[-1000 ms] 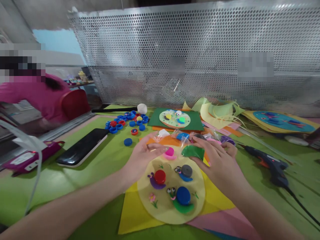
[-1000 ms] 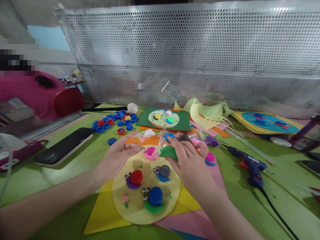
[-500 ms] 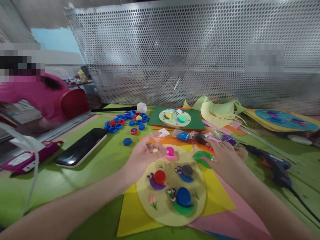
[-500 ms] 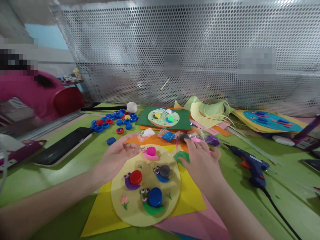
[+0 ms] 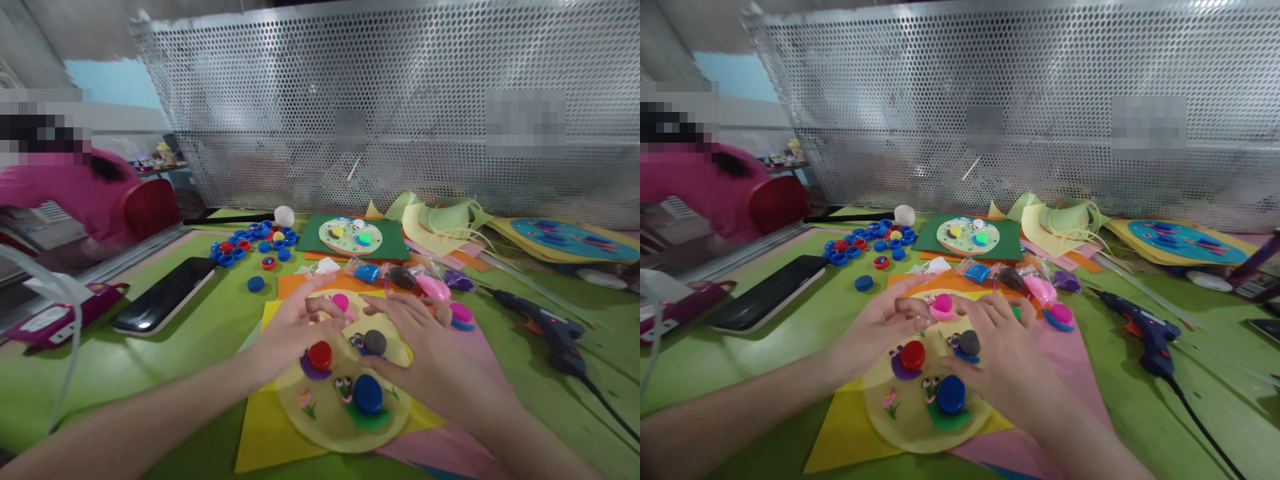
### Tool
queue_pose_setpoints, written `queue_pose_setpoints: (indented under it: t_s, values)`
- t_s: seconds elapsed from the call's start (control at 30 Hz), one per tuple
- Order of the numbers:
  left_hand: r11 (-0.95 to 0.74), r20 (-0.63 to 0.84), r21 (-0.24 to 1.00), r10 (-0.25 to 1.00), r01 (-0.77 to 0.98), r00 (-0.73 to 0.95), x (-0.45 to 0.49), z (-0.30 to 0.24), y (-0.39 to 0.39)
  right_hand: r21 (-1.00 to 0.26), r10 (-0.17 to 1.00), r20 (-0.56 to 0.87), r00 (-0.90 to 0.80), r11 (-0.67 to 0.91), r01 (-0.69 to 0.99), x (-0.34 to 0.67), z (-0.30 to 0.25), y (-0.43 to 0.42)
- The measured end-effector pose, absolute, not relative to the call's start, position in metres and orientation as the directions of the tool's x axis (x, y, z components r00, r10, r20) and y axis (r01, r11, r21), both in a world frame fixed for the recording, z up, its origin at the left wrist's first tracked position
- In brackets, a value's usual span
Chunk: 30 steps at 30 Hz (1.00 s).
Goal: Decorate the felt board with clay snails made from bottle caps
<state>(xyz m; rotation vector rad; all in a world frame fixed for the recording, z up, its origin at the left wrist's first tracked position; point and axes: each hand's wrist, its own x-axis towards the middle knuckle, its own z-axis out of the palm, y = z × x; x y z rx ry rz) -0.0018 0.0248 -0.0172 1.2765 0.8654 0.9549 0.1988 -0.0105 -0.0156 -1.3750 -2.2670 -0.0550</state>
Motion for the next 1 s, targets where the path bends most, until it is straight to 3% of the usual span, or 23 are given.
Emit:
queue_pose_setpoints:
  t_s: [0.2, 0.4, 0.63, 0.77, 1.0]
  values:
    - [-0.227, 0.156, 0.972, 0.831, 0.068, 0.534, 0.001, -0.018, 0.007, -0.371, 0.862, 0.355, -0.362, 0.486, 0.791, 0.191, -0.015, -0.015]
    - [-0.382, 0.194, 0.894, 0.802, 0.235, 0.564, -0.006, -0.019, 0.001, -0.372, 0.858, 0.389, -0.335, 0.479, 0.795, 0.194, -0.014, -0.014]
    - [-0.758, 0.336, 0.608, 0.515, 0.236, 0.789, -0.005, -0.016, -0.006, -0.379, 0.832, 0.423, -0.359, 0.523, 0.763, 0.188, -0.014, -0.018]
    - [-0.908, 0.433, 0.383, 0.341, 0.172, 0.834, 0.0, -0.017, -0.007, -0.374, 0.819, 0.429, -0.381, 0.545, 0.75, 0.185, -0.017, -0.019]
    - [-0.96, 0.578, 0.175, 0.278, 0.217, 0.767, 0.0, -0.012, -0.005, -0.327, 0.813, 0.462, -0.355, 0.528, 0.784, 0.187, -0.01, -0.016]
